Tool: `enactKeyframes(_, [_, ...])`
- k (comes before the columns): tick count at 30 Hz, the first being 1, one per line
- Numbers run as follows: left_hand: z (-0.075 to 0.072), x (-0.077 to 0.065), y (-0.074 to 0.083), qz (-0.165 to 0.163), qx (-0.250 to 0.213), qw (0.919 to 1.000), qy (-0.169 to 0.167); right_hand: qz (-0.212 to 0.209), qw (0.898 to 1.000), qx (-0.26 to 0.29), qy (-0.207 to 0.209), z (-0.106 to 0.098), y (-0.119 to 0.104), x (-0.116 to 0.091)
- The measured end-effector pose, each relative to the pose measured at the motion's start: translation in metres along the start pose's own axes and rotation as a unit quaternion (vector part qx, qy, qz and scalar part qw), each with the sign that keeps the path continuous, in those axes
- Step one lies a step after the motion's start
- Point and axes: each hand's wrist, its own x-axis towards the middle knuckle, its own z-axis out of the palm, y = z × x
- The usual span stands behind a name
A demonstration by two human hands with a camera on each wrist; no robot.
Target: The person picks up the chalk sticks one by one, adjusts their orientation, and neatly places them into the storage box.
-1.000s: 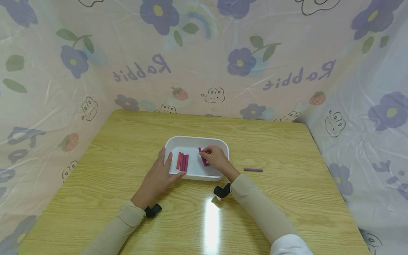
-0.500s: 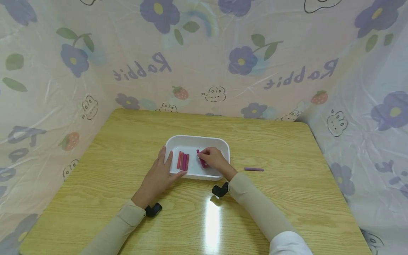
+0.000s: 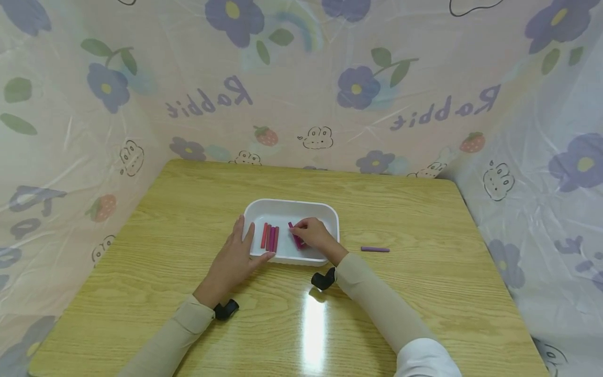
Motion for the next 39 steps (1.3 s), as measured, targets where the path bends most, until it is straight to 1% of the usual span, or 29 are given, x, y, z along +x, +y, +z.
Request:
enactKeyframes(4, [-0.001, 0.000, 0.000, 0.003, 0.002, 1.0000, 0.001, 0.001, 1.000, -0.015, 0.004, 0.001, 0.001, 0.001])
enactKeyframes(10, [-0.001, 0.000, 0.000, -0.001, -0.003, 1.0000, 0.001, -0.005, 1.000, -0.031, -0.002, 0.001, 0.001, 0.002])
enactKeyframes(14, [-0.001, 0.000, 0.000, -0.002, -0.004, 1.0000, -0.001, 0.005, 1.000, -0.011, -0.010, 0.001, 0.002, 0.004])
enactKeyframes(20, [-0.003, -0.001, 0.001, -0.002, -0.001, 1.0000, -0.004, 0.006, 1.000, 0.007, -0.020, 0.003, 0.001, 0.004])
enactKeyframes(26, [-0.004, -0.001, 0.001, 0.001, -0.001, 1.0000, 0.001, 0.026, 0.996, 0.070, -0.044, 0.004, -0.003, 0.002])
enactKeyframes(33, [-0.002, -0.001, 0.000, -0.008, -0.008, 0.9999, -0.001, 0.033, 0.991, 0.110, -0.066, 0.012, -0.005, 0.007])
enactKeyframes(36, [-0.001, -0.001, 0.000, -0.010, -0.012, 0.9999, -0.002, 0.034, 0.989, 0.121, -0.073, 0.017, -0.006, 0.010])
enactKeyframes(39, [0.000, 0.000, -0.001, -0.012, -0.012, 0.9998, -0.004, 0.035, 0.990, 0.117, -0.073, 0.019, -0.007, 0.011])
